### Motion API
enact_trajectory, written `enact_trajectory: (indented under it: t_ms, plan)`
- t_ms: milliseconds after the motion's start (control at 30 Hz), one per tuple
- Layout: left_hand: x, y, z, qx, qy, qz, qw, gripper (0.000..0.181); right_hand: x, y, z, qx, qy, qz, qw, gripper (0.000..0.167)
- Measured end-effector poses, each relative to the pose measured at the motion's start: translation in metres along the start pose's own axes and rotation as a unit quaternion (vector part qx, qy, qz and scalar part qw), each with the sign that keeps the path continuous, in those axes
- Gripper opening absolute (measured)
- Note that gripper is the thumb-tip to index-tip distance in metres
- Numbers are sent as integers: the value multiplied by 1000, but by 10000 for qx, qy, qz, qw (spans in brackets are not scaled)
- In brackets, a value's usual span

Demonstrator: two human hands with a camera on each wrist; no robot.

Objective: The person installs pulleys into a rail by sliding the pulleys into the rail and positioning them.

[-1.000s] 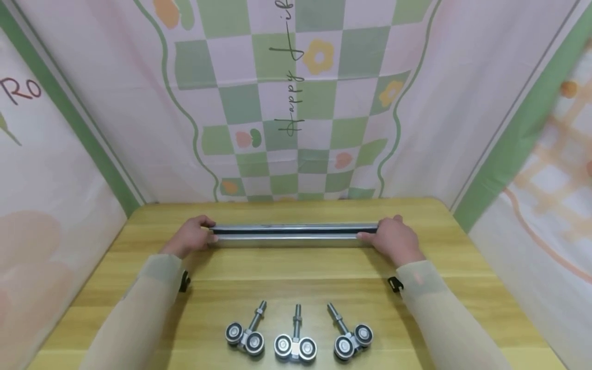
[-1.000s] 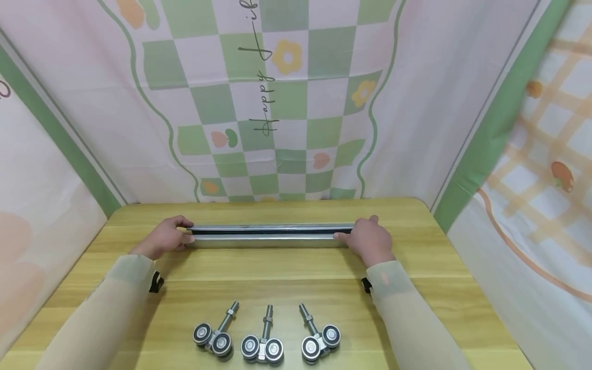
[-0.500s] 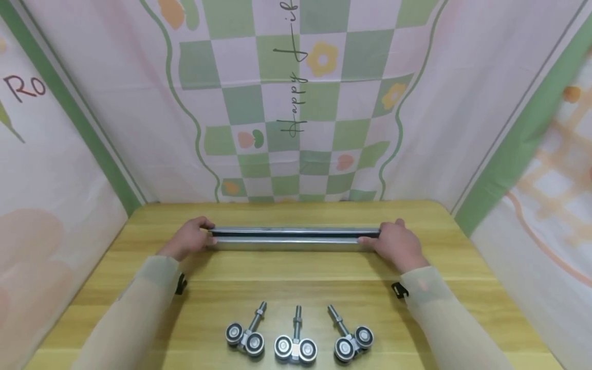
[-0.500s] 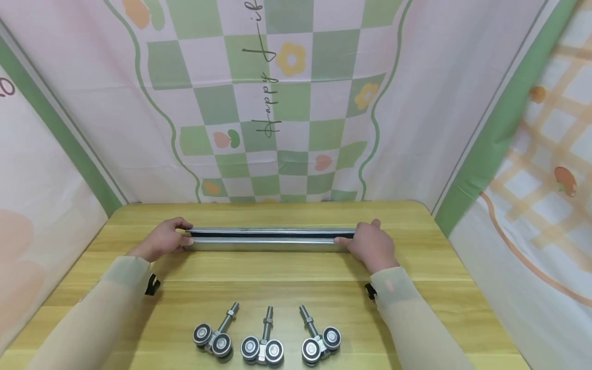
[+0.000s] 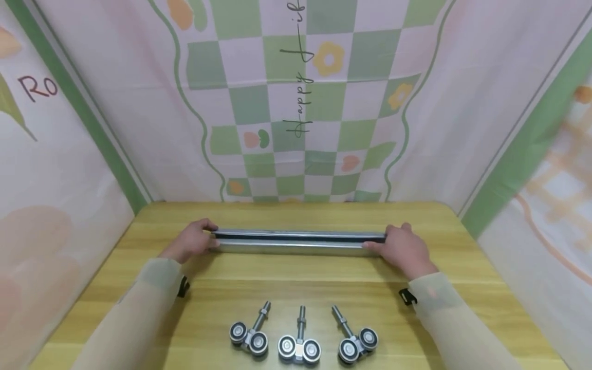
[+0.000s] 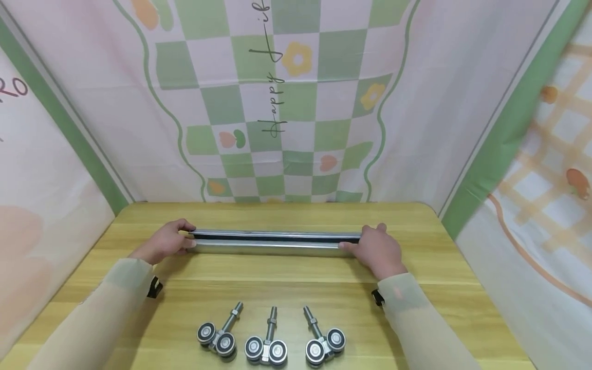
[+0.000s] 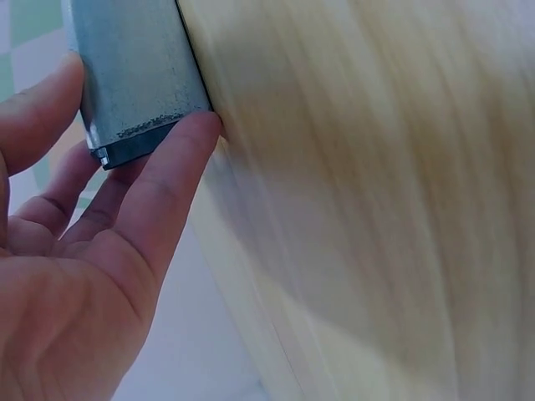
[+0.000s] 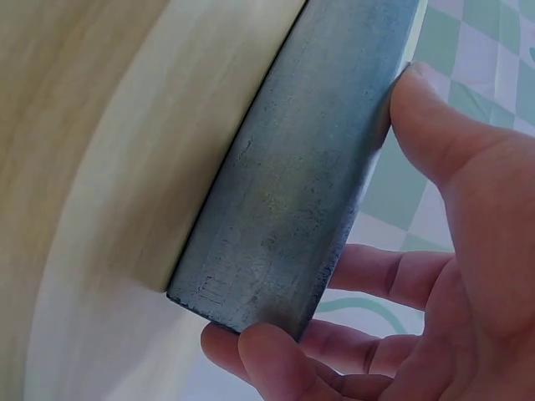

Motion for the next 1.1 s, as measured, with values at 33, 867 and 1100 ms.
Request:
enact_trajectory:
  t_ms: [33,867,1100]
  plan:
    - [0,0,0,-20,31,29,10000,48,-1,0,0,-3,14,1,10000,106]
    - [-8,-1,4,-66,53,183,9998,41,-8,-2,2,-48,120,-17,9999,108]
    - [-7,-2,1,33,100,122,9999,44,-7,-5,1,12,177,78,9998,107]
Point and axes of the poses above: each hand's wrist, its own x-axis towards the middle knuckle, its own y-axis out of the back of the hand, z = x × y, the point moved 6 cm from there along x, towards the middle knuckle, and after that the axes turned 10 degrees about -y, right-handed, at the moved point
